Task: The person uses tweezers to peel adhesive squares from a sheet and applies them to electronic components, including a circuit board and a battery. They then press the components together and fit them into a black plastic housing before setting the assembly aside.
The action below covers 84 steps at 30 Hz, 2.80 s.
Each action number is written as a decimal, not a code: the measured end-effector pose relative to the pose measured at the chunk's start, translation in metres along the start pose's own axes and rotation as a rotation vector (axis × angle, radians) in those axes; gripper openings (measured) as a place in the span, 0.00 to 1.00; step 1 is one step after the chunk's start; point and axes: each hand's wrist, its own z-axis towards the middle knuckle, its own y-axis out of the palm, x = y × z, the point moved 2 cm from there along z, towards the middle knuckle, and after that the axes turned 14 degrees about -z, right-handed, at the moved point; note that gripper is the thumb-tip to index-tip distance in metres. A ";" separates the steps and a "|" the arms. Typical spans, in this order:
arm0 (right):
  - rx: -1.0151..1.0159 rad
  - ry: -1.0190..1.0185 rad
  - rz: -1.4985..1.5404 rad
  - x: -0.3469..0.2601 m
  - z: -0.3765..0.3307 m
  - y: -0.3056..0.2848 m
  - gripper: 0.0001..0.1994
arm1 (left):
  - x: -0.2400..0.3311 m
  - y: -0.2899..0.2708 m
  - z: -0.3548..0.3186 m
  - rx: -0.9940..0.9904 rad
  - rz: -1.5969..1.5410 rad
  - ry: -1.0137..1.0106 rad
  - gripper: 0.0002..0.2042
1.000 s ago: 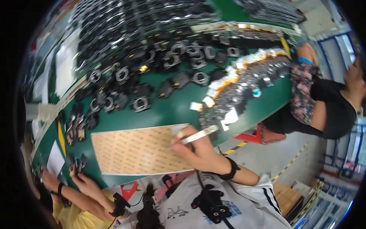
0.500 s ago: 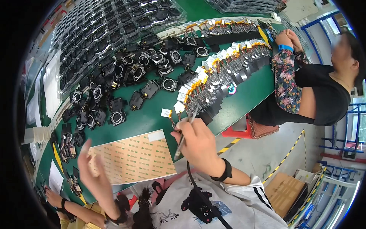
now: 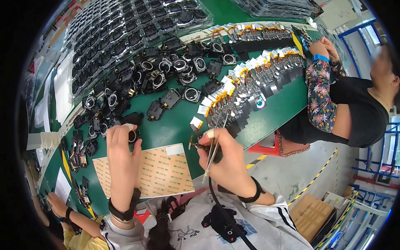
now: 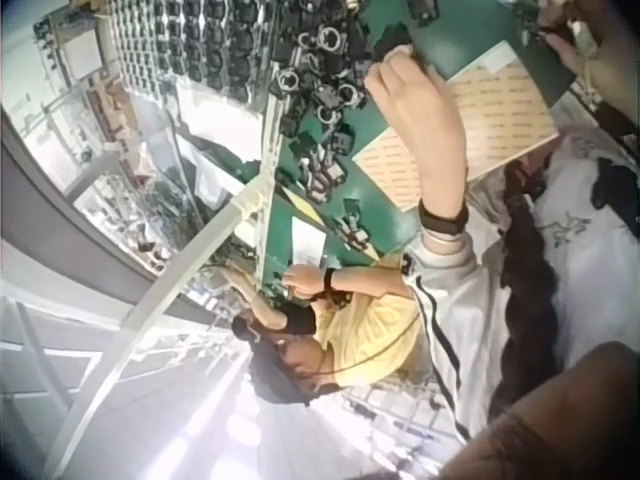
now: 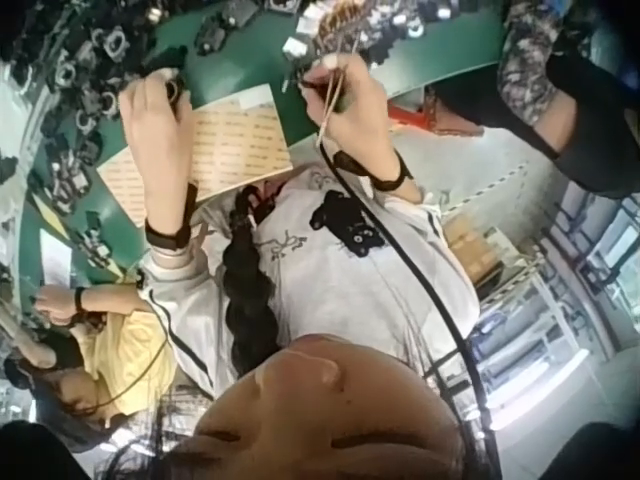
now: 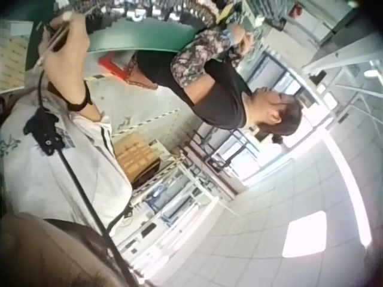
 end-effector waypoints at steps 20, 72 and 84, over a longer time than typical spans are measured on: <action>-0.258 -0.425 0.200 -0.041 0.001 0.018 0.18 | 0.023 0.002 -0.068 0.144 -1.476 -0.526 0.18; -0.148 -0.808 -0.281 -0.042 -0.002 0.022 0.13 | 0.017 0.009 -0.071 0.040 -1.410 -0.792 0.13; -0.157 -0.807 -0.340 -0.050 -0.003 0.021 0.10 | 0.017 0.009 -0.072 0.073 -1.420 -0.790 0.12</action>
